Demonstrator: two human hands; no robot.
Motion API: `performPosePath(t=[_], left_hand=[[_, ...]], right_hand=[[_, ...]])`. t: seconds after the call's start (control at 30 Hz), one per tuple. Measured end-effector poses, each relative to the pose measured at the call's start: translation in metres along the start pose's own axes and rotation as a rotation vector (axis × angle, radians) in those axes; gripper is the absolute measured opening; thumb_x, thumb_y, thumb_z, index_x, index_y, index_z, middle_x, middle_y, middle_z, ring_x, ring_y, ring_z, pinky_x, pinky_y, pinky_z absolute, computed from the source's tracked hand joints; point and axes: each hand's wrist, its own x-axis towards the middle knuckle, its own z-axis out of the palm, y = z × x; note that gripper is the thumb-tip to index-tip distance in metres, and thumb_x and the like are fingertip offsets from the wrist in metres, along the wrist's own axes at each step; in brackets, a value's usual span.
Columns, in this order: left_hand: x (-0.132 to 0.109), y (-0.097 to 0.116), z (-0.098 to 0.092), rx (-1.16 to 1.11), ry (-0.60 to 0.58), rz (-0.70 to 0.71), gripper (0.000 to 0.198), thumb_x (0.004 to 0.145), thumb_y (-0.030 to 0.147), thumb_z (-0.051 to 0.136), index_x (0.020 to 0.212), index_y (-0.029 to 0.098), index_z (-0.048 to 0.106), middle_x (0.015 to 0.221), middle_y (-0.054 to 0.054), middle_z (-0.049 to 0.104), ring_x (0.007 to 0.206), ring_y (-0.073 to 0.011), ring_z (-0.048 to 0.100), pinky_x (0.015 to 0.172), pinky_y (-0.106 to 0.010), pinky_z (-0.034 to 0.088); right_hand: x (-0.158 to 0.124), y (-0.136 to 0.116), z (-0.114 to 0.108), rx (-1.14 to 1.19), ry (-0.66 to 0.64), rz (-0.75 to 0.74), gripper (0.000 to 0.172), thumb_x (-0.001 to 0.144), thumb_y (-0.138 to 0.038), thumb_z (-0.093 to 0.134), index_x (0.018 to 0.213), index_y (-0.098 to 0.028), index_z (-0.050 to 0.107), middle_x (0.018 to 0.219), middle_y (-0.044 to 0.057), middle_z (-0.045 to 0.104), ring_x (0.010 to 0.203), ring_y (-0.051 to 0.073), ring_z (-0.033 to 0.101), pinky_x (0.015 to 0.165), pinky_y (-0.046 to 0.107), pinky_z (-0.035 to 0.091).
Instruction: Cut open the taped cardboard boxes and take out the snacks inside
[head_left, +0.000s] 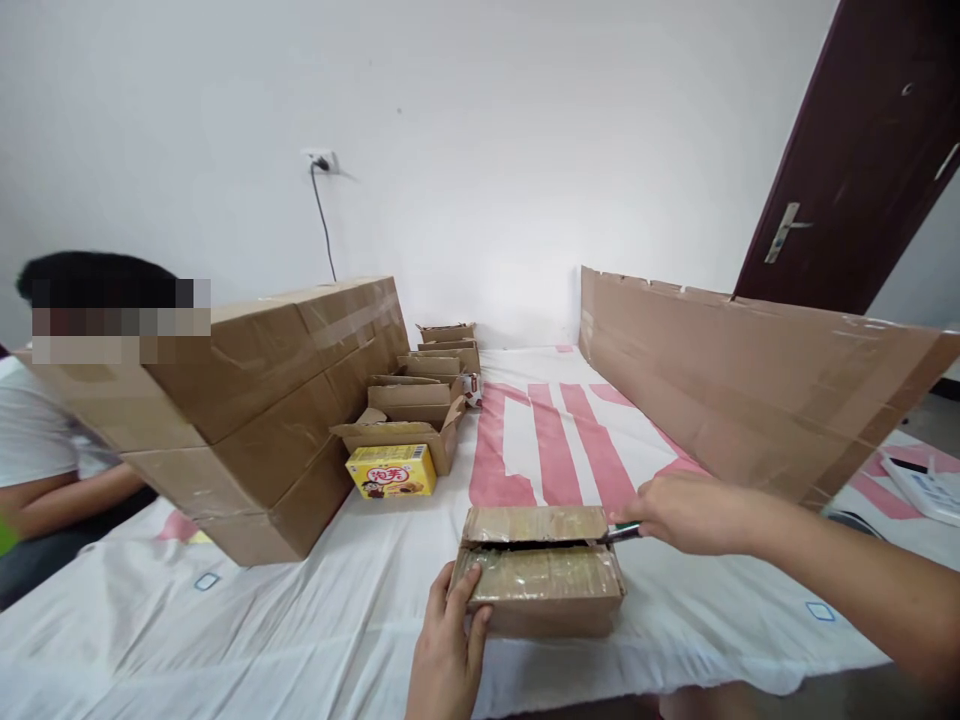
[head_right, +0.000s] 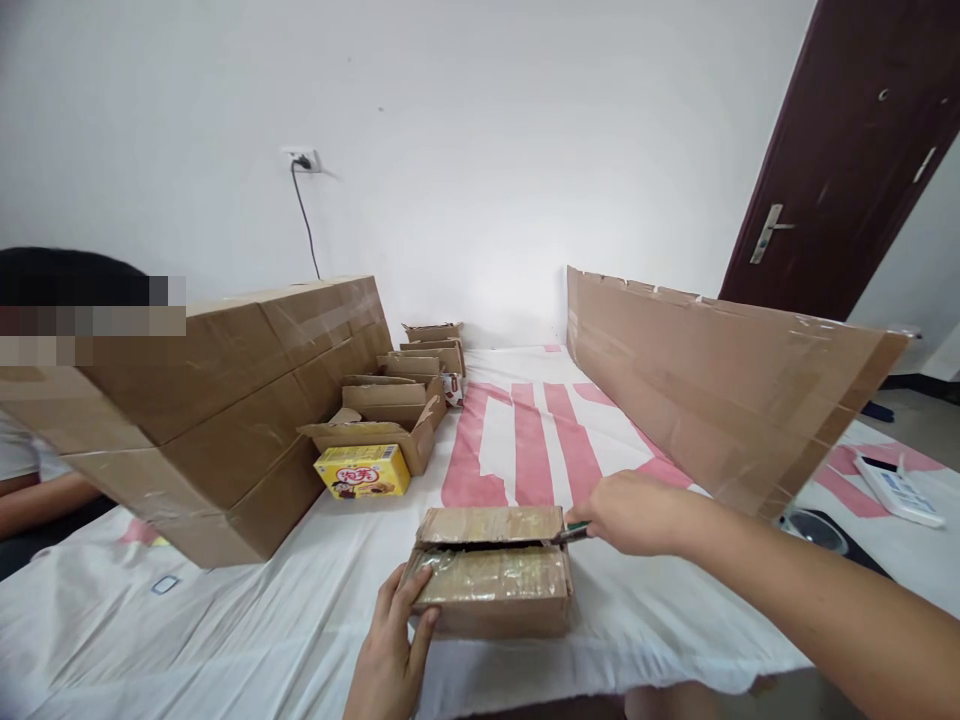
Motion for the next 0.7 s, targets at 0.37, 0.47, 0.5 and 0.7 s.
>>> performPosePath(t=[0.37,0.47,0.5,0.7], left_hand=[[-0.021,0.003,0.02,-0.18,-0.015,0.107,0.062,0.092,0.03,0.047,0.145,0.03,0.017,0.139,-0.015,0.041,0.126,-0.0298,0.047,0.095,-0.05,0.048],[-0.023,-0.01,0.021,-0.293,-0.054,0.075,0.072,0.089,0.028,0.053,0.145,0.028,0.008,0.137,-0.016,0.043,0.119,-0.0275,0.052,0.093,-0.047,0.049],[-0.024,-0.014,0.022,-0.324,-0.07,0.044,0.073,0.087,0.028,0.055,0.145,0.028,0.01,0.137,-0.016,0.044,0.118,-0.0272,0.052,0.094,-0.047,0.048],[-0.024,-0.019,0.025,-0.412,-0.15,-0.164,0.071,0.075,0.02,0.064,0.135,0.022,0.027,0.127,-0.012,0.048,0.113,-0.0254,0.052,0.096,-0.045,0.044]], right_hand=[[-0.022,0.089,0.166,0.382,0.199,0.377,0.033,0.086,-0.031,0.043,0.111,-0.022,0.063,0.106,0.009,0.069,0.097,0.027,0.064,0.083,0.039,0.048],[-0.027,0.087,0.191,0.251,0.126,0.383,0.038,0.079,-0.027,0.052,0.115,-0.02,0.064,0.106,0.012,0.068,0.097,0.029,0.063,0.086,0.042,0.047],[-0.027,0.085,0.191,0.221,0.132,0.374,0.039,0.079,-0.028,0.053,0.115,-0.02,0.064,0.106,0.013,0.067,0.097,0.03,0.063,0.087,0.043,0.047],[-0.016,0.05,0.141,0.398,0.395,0.296,0.039,0.093,-0.048,0.039,0.113,-0.023,0.062,0.118,0.01,0.063,0.111,0.026,0.057,0.094,0.041,0.047]])
